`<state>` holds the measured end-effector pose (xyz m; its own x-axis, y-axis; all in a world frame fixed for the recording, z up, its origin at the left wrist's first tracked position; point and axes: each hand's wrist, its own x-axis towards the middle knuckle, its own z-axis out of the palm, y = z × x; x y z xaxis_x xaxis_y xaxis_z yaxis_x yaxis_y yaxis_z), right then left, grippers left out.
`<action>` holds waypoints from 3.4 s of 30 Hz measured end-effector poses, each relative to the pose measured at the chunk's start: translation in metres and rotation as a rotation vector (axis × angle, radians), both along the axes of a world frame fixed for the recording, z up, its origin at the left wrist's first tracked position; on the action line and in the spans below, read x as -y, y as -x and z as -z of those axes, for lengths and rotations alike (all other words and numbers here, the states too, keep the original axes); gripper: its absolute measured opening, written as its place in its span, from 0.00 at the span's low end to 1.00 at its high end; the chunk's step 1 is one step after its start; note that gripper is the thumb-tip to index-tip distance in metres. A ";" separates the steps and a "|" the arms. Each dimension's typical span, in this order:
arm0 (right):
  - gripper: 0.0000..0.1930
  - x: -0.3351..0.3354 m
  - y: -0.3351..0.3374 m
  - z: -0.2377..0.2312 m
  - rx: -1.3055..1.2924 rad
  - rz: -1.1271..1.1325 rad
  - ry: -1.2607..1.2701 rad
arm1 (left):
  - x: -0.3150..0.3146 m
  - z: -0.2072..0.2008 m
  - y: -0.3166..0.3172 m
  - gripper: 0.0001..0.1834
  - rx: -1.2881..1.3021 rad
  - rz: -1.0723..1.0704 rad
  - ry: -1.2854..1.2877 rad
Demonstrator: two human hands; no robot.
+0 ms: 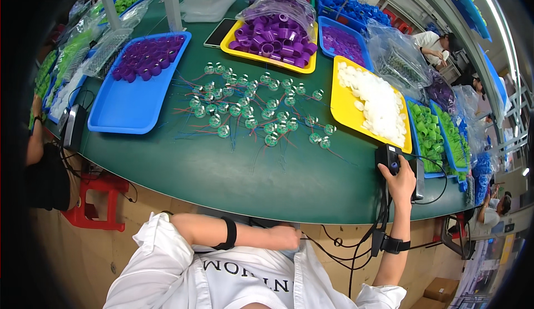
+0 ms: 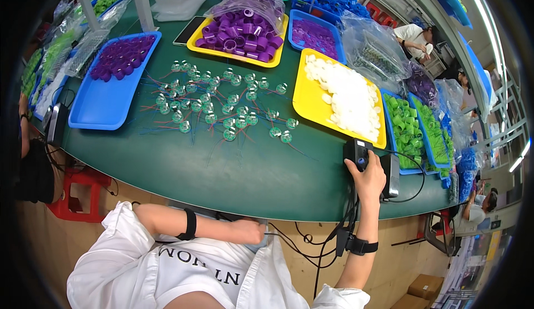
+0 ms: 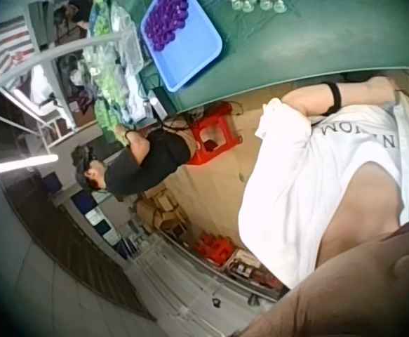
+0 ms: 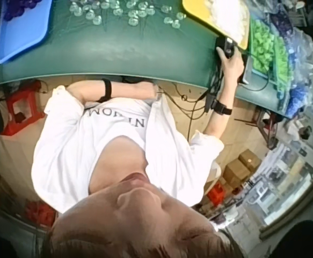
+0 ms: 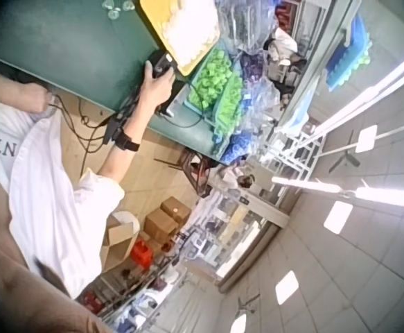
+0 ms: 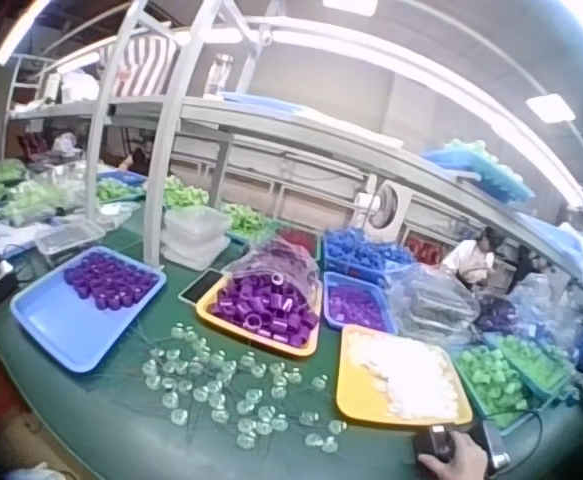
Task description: Manually assemble electronic components by inserting small circuit boards with attached wires into plastic housing caps.
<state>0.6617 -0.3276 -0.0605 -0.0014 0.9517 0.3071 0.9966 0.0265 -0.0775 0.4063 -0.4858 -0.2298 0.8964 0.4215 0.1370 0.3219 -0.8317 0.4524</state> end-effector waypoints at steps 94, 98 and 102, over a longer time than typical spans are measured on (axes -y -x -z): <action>0.14 0.088 0.218 -0.015 -2.211 -0.546 0.773 | -0.050 -0.193 0.097 0.23 1.136 -0.789 -0.297; 0.14 0.090 0.204 0.005 -2.065 -0.613 0.653 | -0.052 -0.192 0.090 0.24 1.174 -0.821 -0.352; 0.13 0.085 0.199 0.007 -2.432 -0.602 0.986 | -0.055 -0.189 0.089 0.24 1.125 -0.818 -0.477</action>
<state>0.4629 -0.4121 -0.0679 -0.6173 0.7860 -0.0326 -0.6811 -0.5547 -0.4779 0.3174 -0.4312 -0.0409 -0.2352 0.4639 0.8541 0.4377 -0.7341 0.5192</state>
